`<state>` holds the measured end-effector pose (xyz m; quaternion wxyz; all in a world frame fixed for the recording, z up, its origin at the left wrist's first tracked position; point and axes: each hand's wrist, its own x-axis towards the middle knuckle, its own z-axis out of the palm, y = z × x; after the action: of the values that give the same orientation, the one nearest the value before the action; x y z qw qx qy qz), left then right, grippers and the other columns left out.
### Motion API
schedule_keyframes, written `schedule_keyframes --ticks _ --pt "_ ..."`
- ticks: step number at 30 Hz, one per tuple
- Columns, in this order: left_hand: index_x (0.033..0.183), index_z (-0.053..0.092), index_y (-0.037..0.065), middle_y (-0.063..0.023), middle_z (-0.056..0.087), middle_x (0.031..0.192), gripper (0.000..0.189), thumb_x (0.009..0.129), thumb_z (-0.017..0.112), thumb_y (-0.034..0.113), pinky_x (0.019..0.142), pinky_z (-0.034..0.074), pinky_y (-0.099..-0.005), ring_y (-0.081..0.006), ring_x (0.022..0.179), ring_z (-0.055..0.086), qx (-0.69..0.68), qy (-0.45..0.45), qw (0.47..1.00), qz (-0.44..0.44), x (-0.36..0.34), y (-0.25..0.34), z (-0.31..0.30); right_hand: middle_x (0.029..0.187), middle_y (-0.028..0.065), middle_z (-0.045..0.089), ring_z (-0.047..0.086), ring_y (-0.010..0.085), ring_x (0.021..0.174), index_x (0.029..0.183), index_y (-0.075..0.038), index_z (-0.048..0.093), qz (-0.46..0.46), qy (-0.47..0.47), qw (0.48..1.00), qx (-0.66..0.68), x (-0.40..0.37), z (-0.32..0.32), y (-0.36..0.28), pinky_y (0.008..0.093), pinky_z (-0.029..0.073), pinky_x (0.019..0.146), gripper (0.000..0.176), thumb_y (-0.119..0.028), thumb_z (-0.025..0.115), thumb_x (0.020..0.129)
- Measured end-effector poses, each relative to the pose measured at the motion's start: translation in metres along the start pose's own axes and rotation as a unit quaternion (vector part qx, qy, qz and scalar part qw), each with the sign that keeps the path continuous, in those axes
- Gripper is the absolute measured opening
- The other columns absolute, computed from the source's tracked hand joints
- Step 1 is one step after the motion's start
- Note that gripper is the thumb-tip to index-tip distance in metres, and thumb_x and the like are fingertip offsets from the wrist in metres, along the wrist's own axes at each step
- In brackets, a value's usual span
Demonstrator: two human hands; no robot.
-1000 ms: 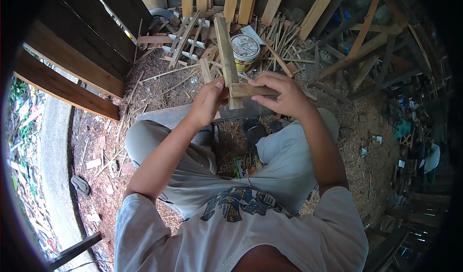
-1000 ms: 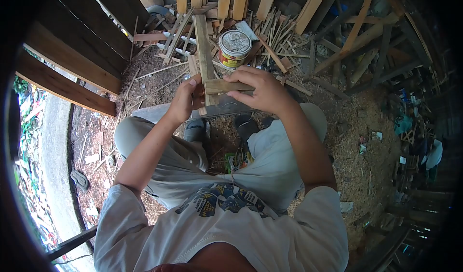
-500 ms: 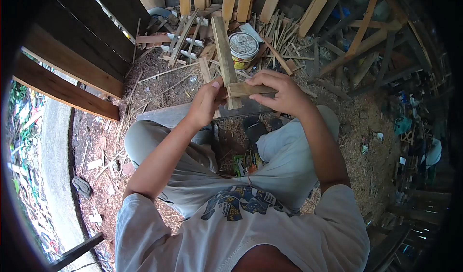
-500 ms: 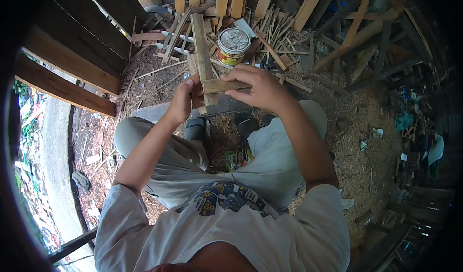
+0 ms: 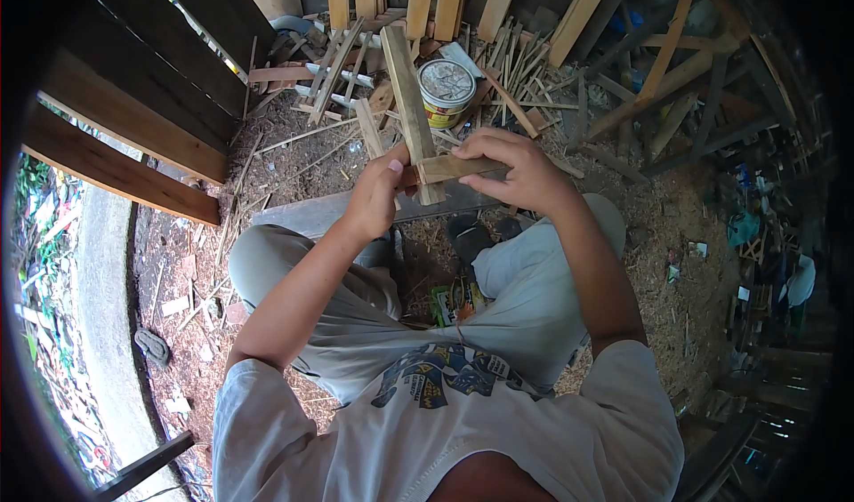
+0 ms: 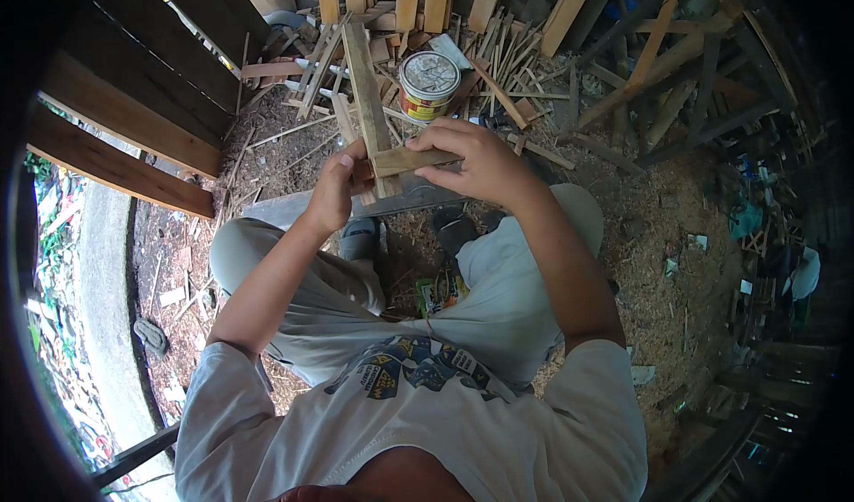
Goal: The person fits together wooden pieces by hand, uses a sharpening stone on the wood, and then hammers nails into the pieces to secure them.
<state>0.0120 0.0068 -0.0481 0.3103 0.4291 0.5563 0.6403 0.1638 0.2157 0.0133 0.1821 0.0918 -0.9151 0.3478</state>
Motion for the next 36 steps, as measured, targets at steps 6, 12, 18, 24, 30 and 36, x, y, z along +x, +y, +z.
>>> schedule_keyframes --ticks 6,12,18,24,30,36 --pt "0.111 0.063 -0.004 -0.0126 0.064 0.084 0.04 0.099 0.058 0.034 0.071 0.05 -0.0375 -0.0203 0.074 0.06 0.16 0.011 0.986 0.048 -0.001 0.01 -0.002 0.111 0.0102 0.069 0.068 0.0283 0.104 0.114 -0.004 0.07 -0.015 -0.004 1.0 -0.002 0.0 0.0 0.0 0.0379 0.055 0.091 0.035 -0.009 0.082 0.082" --pt "0.104 0.064 -0.003 -0.0124 0.067 0.077 0.033 0.095 0.065 0.029 0.067 0.05 -0.0346 -0.0173 0.069 0.063 0.246 0.041 0.962 0.109 -0.001 0.01 0.002 0.111 0.0097 0.069 0.067 0.0289 0.107 0.114 -0.004 0.07 -0.008 -0.01 1.0 0.02 -0.001 0.004 0.0 0.0391 0.055 0.092 0.035 -0.006 0.081 0.081" --pt "0.1 0.064 -0.002 -0.0136 0.069 0.08 0.025 0.089 0.067 0.021 0.069 0.051 -0.035 -0.0193 0.071 0.066 0.247 0.054 0.963 0.099 -0.002 0.006 0.002 0.115 0.0105 0.068 0.068 0.0287 0.109 0.113 -0.003 0.071 -0.029 -0.004 1.0 -0.004 -0.003 0.006 -0.001 0.0384 0.055 0.094 0.037 -0.001 0.083 0.078" --pt "0.1 0.065 -0.002 -0.0154 0.069 0.087 0.029 0.083 0.069 0.021 0.076 0.052 -0.0378 -0.0242 0.079 0.066 0.259 0.053 0.956 0.131 -0.003 0.011 0.003 0.115 0.0096 0.069 0.068 0.0284 0.109 0.113 -0.005 0.071 -0.054 0.004 0.998 -0.013 -0.002 0.005 -0.002 0.0391 0.055 0.093 0.039 0.0 0.082 0.076" --pt "0.1 0.066 -0.001 -0.0149 0.066 0.09 0.033 0.08 0.07 0.025 0.08 0.05 -0.0387 -0.0299 0.083 0.063 0.268 0.058 0.95 0.146 -0.004 0.007 0.002 0.115 0.0083 0.069 0.068 0.0281 0.107 0.114 -0.006 0.072 -0.063 0.006 0.997 -0.036 -0.002 0.003 -0.004 0.0398 0.054 0.093 0.04 -0.002 0.083 0.075" --pt "0.11 0.064 -0.003 -0.0095 0.068 0.092 0.035 0.092 0.066 0.026 0.083 0.051 -0.0318 -0.0169 0.089 0.063 0.175 0.065 0.98 0.075 -0.005 0.0 0.01 0.117 0.0066 0.069 0.065 0.0302 0.109 0.118 -0.01 0.072 -0.072 0.003 0.994 -0.086 0.002 -0.008 -0.012 0.0427 0.052 0.096 0.044 -0.011 0.085 0.076"
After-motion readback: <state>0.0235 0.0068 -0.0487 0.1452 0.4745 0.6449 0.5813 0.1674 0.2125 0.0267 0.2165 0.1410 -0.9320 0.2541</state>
